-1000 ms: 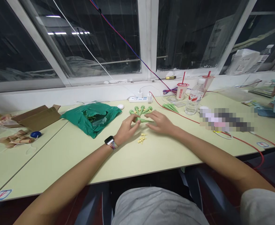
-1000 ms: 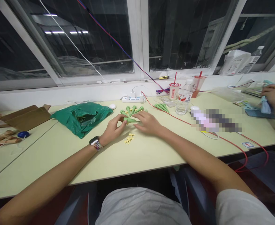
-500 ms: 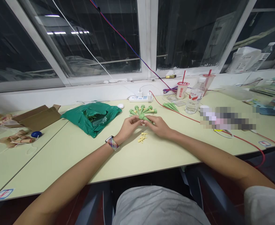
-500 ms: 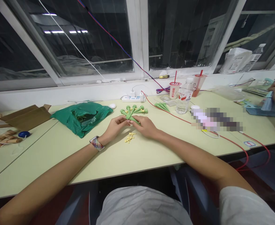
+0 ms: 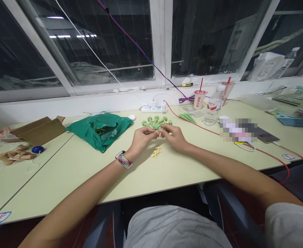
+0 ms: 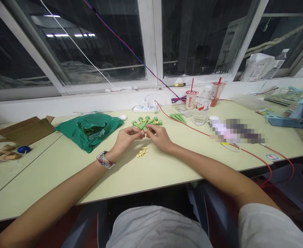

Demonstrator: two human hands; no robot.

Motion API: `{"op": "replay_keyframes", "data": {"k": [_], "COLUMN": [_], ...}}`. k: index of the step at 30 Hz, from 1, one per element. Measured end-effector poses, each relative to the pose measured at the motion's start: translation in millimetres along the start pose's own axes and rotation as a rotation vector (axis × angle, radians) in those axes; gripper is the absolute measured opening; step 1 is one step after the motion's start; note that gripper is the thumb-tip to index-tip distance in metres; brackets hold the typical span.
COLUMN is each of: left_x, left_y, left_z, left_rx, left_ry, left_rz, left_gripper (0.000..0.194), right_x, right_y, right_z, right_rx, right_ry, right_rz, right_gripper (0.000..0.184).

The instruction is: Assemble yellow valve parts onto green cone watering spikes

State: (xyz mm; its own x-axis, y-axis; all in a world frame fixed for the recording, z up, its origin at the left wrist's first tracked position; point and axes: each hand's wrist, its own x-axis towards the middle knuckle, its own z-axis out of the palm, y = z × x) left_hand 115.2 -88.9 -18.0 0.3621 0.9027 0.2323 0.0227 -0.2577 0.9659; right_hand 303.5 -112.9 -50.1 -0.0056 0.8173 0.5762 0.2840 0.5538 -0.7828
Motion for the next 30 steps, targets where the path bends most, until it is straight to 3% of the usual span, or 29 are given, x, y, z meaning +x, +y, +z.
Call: {"op": "replay_keyframes", "data": {"k": [4, 9, 11, 14, 16, 21, 23, 25, 28, 30], "left_x": [-3, -3, 0, 5, 7, 3, 1, 0, 2, 3], "left_y": [-2, -3, -2, -3, -4, -2, -2, -5, -11, -15], "left_z": [5.2, 1.4, -1.4, -4.1, -4.8, -9.3, -13.2, -17.2, -20.7, -20.4], "left_rx": [0.052, 0.301, 0.196, -0.116, -0.148, 0.462, 0.58, 0.512, 0.358, 0.374], "left_ry": [0.08, 0.126, 0.088, -0.059, -0.098, 0.012, 0.01, -0.008, -0.061, -0.103], "left_rz": [0.107, 0.283, 0.187, -0.075, -0.091, 0.447, 0.522, 0.395, 0.187, 0.178], "left_gripper": [0.037, 0.028, 0.029, 0.032, 0.032, 0.02, 0.019, 0.022, 0.026, 0.025], "right_x": [1, 2, 3, 5, 5, 12, 21, 32, 44, 47], "right_y": [-2, -1, -1, -1, 0, 12, 23, 39, 62, 73], "right_z": [3, 6, 4, -1, -3, -2, -15, -41, -92, -120], "right_rx": [0.023, 0.107, 0.112, 0.021, -0.049, -0.014, 0.024, -0.012, -0.342, -0.643], "right_ry": [0.013, 0.004, -0.006, -0.029, -0.041, -0.021, 0.076, 0.221, 0.335, 0.336], "right_rz": [0.015, 0.108, 0.102, -0.007, -0.078, -0.048, 0.022, 0.088, 0.105, 0.115], "right_gripper": [0.031, 0.037, 0.036, 0.032, 0.029, 0.031, 0.036, 0.04, 0.036, 0.031]}}
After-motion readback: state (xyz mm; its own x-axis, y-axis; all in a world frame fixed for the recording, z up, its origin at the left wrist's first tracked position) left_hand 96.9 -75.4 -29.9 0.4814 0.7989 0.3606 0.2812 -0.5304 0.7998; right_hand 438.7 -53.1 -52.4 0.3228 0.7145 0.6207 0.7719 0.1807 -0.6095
